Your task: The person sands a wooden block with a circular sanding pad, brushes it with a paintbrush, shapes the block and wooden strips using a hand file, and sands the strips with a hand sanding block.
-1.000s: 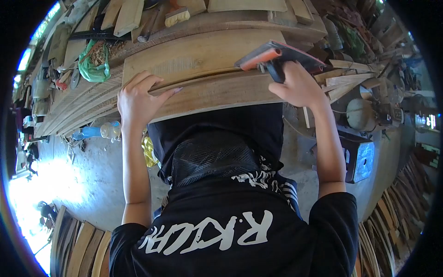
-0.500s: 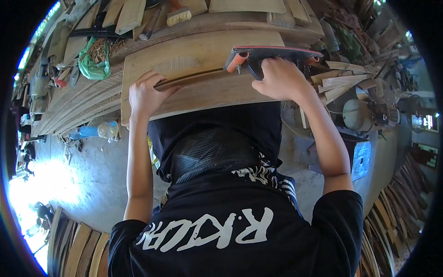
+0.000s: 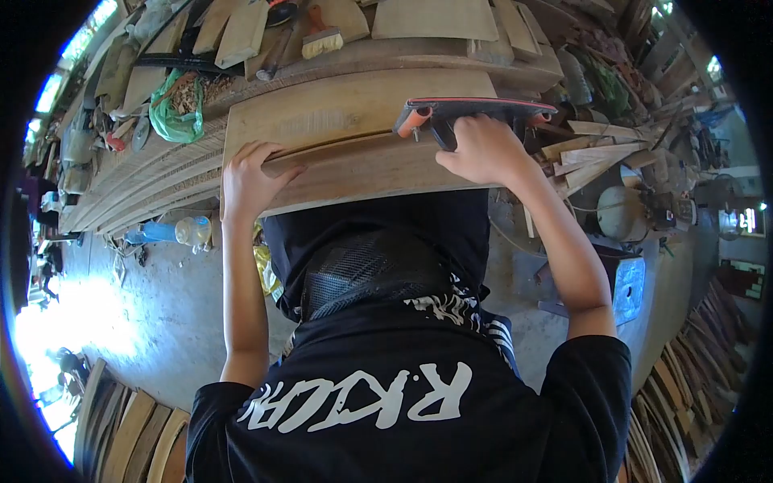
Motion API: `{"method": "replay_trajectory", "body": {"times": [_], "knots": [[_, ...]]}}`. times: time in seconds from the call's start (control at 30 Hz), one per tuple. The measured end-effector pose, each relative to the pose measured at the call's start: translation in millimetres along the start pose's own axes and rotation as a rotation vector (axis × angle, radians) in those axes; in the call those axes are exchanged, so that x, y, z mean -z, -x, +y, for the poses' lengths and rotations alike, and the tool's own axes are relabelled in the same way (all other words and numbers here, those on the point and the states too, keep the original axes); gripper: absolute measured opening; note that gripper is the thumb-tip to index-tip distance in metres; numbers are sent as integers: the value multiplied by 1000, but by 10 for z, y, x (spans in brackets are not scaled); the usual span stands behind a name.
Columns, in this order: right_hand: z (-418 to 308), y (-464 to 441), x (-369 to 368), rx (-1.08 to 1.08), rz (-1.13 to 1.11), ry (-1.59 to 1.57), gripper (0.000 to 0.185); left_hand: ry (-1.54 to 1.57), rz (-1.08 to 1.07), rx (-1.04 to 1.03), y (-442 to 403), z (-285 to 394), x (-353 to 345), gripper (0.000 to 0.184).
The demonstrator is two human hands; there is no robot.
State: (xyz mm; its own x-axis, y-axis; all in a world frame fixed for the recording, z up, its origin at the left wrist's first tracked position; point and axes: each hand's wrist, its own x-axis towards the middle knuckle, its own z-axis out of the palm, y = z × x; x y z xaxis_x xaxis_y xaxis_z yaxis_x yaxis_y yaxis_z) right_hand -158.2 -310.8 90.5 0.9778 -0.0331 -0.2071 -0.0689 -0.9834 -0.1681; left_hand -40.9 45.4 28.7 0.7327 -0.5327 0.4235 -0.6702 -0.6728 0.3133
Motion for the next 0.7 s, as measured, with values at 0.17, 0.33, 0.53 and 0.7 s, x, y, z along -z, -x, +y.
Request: {"method": "replay_trajectory", "body": {"times": [0.17,0.33,0.53,0.7], "knots": [[69,25,-20,-33,126,-105,41,-49,-2,6,54,-87,9,45],[455,31,-60,-79,413,-611,37,-92,-56,33,25,-48,8,46],[672,-7,29,125,687,-816,30,-89,-26,60,65,16,-45,49],[45,21,-29,306,572,-263,43,-102,-26,120,53,308,-134,45]]}}
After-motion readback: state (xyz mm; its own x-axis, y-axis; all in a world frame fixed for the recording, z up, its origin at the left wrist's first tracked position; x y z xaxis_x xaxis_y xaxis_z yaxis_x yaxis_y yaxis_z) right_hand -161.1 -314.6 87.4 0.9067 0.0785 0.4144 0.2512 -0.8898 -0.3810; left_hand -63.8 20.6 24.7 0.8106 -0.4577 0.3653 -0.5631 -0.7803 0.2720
